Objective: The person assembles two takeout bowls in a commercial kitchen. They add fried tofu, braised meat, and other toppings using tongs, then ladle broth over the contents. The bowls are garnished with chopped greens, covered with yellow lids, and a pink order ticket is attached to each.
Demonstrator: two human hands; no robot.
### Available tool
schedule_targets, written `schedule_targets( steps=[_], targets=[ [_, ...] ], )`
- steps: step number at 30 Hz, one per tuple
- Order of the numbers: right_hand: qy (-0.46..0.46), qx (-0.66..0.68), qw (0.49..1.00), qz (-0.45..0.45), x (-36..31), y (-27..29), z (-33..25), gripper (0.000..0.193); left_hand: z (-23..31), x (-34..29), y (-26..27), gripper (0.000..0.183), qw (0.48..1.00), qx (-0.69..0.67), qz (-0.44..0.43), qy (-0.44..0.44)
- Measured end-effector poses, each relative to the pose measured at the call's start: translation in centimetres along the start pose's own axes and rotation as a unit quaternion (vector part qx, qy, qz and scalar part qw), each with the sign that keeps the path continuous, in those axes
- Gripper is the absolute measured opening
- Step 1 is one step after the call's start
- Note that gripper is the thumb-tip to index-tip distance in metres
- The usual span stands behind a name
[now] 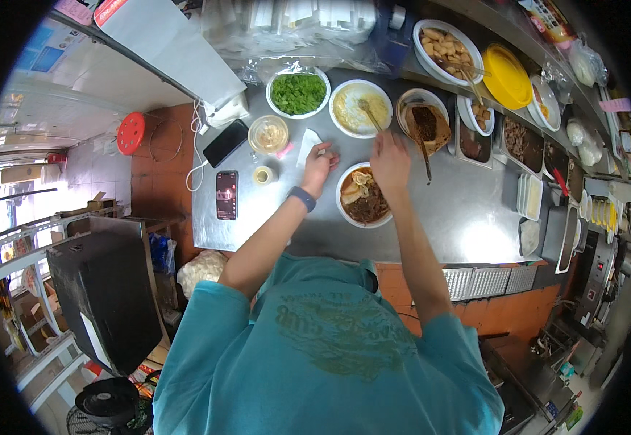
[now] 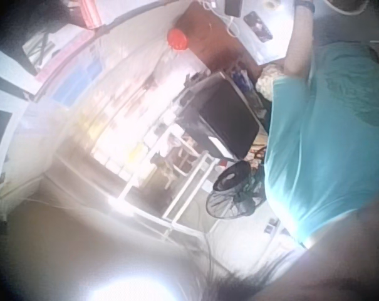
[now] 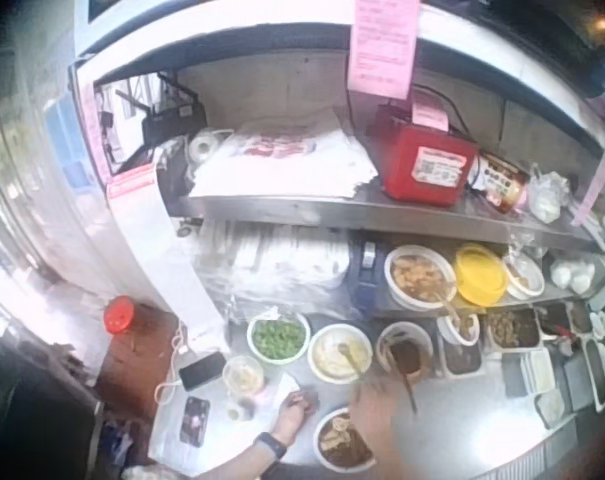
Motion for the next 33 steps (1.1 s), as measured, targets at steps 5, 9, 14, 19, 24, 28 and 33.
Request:
schedule_targets(
  steps=[5, 9, 14, 19, 24, 28, 33],
  targets=[
    [-0.005, -0.193, 0.976, -0.101, 8.8, -6.0, -1.2, 0.024, 0.3, 3.9, -1.7, 0.051, 0.999, -0.046, 0.003, 0.013],
    [-0.018, -0.259, 0.938, -0.228, 10.0, -8.3, 0.0, 0.029, 0.3, 5.4, -2.7, 0.063, 0.995, -0.102, 0.001, 0.024],
    [0.083, -0.265, 0.955, -0.108, 9.0, -7.2, -0.5, 0.027, 0.1, 5.8, -3.3, 0.066, 0.988, -0.144, -0.007, 0.053],
    [0.094, -0.283, 0.942, -0.156, 8.7, -8.1, 0.3, 0.025, 0.4, 5.2, -4.1, 0.068, 0.985, -0.16, -0.029, 0.059],
    [0.033, -0.261, 0.943, -0.205, 9.8, -7.8, -0.7, 0.031, 0.6, 4.9, -4.1, 0.069, 0.985, -0.168, -0.021, 0.03],
    [0.02, -0.292, 0.914, -0.282, 9.0, -8.6, -1.4, 0.038, 0.3, 5.2, -4.2, 0.067, 0.979, -0.202, -0.001, 0.037],
    [0.176, -0.225, 0.917, -0.277, 6.6, -7.5, -2.6, 0.037, 0.8, 5.7, -4.0, 0.063, 0.967, -0.253, 0.004, 0.032]
  ],
)
Point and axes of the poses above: each hand's wrist, its own x-axis towards the middle knuckle, its own y-axis out of the back of the hand, z = x × y, the point moved 8 cm from there along x, towards the middle knuckle, and after that the axes turned 6 degrees about -y, right-handed, at the moved point
